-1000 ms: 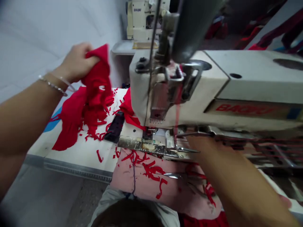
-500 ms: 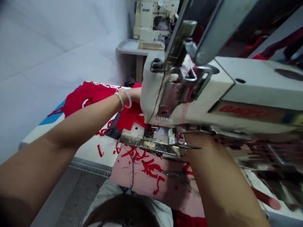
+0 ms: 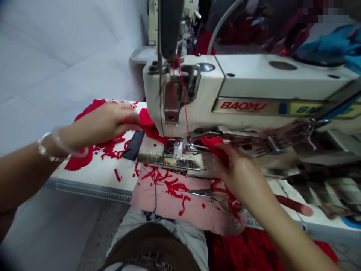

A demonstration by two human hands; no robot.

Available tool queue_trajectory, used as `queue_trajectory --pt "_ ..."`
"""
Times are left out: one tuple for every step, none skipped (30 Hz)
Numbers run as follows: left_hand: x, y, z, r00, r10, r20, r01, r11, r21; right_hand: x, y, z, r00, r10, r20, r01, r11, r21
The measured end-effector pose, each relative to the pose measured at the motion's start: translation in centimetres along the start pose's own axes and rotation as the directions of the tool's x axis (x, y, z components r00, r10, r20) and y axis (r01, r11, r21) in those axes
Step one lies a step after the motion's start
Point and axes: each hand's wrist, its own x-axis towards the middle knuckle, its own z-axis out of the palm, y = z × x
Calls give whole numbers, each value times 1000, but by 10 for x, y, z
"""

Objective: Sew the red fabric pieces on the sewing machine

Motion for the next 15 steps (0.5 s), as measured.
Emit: queue_trajectory --pt "-17 9 4 997 36 67 -35 999 -20 -9 -2 -1 999 -21 28 20 999 26" --pt "-33 17 9 988 72 138 -65 996 -54 -18 -3 0 998 -52 42 51 998 40" --pt "-49 22 16 975 104 194 -86 992 -97 -28 -2 2 995 -91 36 90 995 32" --pt "-65 24 23 967 131 220 -102 985 -140 -37 0 5 992 -126 19 126 992 8" --pt "-78 24 31 965 149 214 -111 978 -178 -46 3 7 988 -152 -7 151 988 -35" --pt "-90 21 37 973 152 177 -113 971 -210 -54 5 9 985 -168 -40 163 982 -95" --pt "-98 18 42 983 137 123 -105 965 -240 -60 6 11 981 -180 -69 166 972 -164" --pt "-103 14 45 992 107 67 -85 957 -276 -64 6 11 977 -192 -96 166 959 -229" --pt "-105 11 46 998 69 14 -61 946 -318 -65 3 11 970 -211 -116 171 943 -286" --pt "-104 10 45 999 26 -29 -35 930 -365 -63 -2 12 962 -236 -134 180 925 -334" --pt "-101 11 42 998 -15 -60 -11 911 -412 -59 -8 12 953 -262 -154 189 908 -375" --pt "-96 15 37 996 -50 -78 9 891 -455 -52 -16 14 944 -279 -177 187 892 -411" --pt "-90 19 31 993 -78 -87 25 872 -488 -45 -23 15 936 -289 -201 177 879 -442" --pt "-85 24 25 991 -95 -99 32 860 -509 -38 -29 17 931 -290 -220 161 870 -466" --pt "-82 27 20 989 -105 -108 34 855 -517 -32 -33 18 932 -284 -227 148 867 -476"
